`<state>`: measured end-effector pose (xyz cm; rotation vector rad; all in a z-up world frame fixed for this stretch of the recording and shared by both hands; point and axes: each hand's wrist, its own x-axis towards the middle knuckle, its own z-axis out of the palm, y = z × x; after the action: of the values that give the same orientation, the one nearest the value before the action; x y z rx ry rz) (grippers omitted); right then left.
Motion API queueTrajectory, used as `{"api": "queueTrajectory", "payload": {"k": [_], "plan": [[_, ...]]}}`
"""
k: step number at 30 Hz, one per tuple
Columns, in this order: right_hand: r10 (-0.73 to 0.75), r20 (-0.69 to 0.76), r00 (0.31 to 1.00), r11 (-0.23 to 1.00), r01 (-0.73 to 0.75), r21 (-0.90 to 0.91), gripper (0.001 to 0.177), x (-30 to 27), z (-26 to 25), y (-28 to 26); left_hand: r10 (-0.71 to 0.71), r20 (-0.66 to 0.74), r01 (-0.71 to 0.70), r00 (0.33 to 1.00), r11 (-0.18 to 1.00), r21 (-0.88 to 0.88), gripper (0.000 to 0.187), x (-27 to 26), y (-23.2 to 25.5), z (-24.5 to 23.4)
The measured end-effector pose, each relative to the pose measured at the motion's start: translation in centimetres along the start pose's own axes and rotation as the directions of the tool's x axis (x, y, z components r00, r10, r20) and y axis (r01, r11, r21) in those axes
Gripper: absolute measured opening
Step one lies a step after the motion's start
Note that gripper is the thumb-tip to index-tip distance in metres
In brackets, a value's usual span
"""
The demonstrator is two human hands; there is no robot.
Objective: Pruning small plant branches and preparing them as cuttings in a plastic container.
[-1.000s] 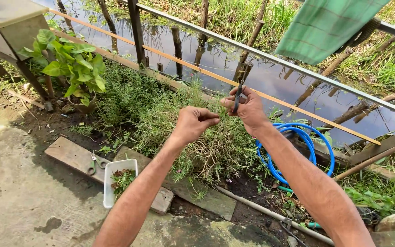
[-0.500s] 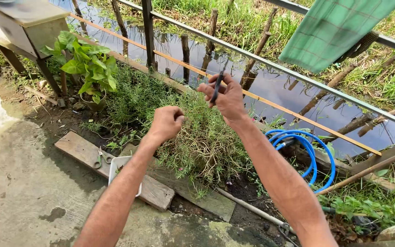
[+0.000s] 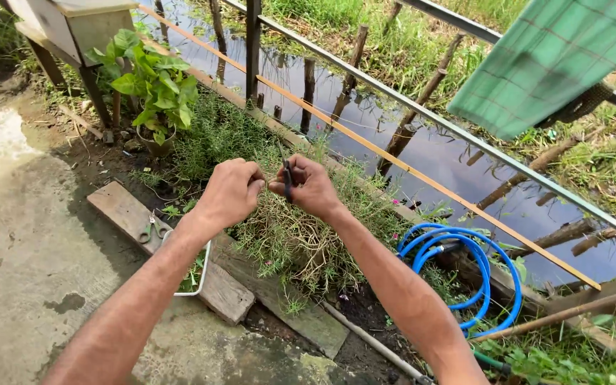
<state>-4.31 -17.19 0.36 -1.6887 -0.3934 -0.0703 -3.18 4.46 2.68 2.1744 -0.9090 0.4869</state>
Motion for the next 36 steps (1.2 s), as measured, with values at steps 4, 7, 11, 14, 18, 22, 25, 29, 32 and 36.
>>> {"api": "queueTrajectory", "payload": {"k": [4, 7, 11, 14, 18, 22, 25, 29, 32, 36], "plan": [[0.098, 0.084, 0.992, 0.987, -0.108, 0.119, 0.033, 0.2, 1.5, 1.2, -0.032, -0.035, 0.032, 0.999, 0.999, -0.002, 0.009, -1.4, -0.7, -0.8], [0.06, 0.092, 0.994, 0.988, -0.072, 0.139, 0.032, 1.0, 3.0, 1.2, -0.085, 0.019, 0.084, 0.996, 0.996, 0.019, 0.008, -2.4, -1.2, -2.2], [0.192, 0.082, 0.978, 0.948, -0.206, 0.244, 0.032, 1.8, 4.8, -0.7, -0.116, 0.11, 0.1, 0.987, 0.985, 0.14, 0.01, -3.1, -2.0, -3.5], [0.158, 0.074, 0.985, 0.971, -0.168, 0.17, 0.033, 2.3, 5.8, -0.9, -0.137, 0.161, 0.11, 0.977, 0.98, 0.166, 0.01, -3.1, -2.5, -4.0], [0.14, 0.065, 0.988, 0.982, -0.146, 0.116, 0.033, 2.3, 7.2, -1.8, -0.129, 0.149, 0.105, 0.98, 0.981, 0.162, 0.009, -3.7, -3.1, -5.0], [0.103, 0.104, 0.989, 0.995, -0.104, 0.006, 0.032, 2.2, 8.2, -2.2, -0.052, 0.118, 0.032, 0.992, 0.986, 0.165, 0.009, -4.9, -3.0, -6.3], [0.133, 0.13, 0.983, 0.988, -0.142, 0.067, 0.031, 1.7, 8.9, -3.1, -0.027, 0.052, 0.02, 0.998, 0.992, 0.126, 0.007, -5.5, -2.4, -7.3], [0.188, 0.081, 0.979, 0.947, -0.203, 0.25, 0.03, 1.7, 9.1, -3.0, -0.114, -0.064, 0.101, 0.991, 0.978, -0.184, 0.015, -5.7, -1.2, -9.4], [0.193, 0.109, 0.975, 0.897, -0.22, 0.383, 0.029, 1.6, 9.3, -2.9, -0.22, 0.004, 0.21, 0.976, 0.927, -0.311, 0.021, -5.9, -1.2, -10.0], [0.195, 0.114, 0.974, 0.881, -0.225, 0.416, 0.029, 1.3, 9.8, -3.5, -0.42, 0.185, 0.434, 0.889, 0.637, -0.637, 0.024, -6.1, -3.6, -8.7]]}}
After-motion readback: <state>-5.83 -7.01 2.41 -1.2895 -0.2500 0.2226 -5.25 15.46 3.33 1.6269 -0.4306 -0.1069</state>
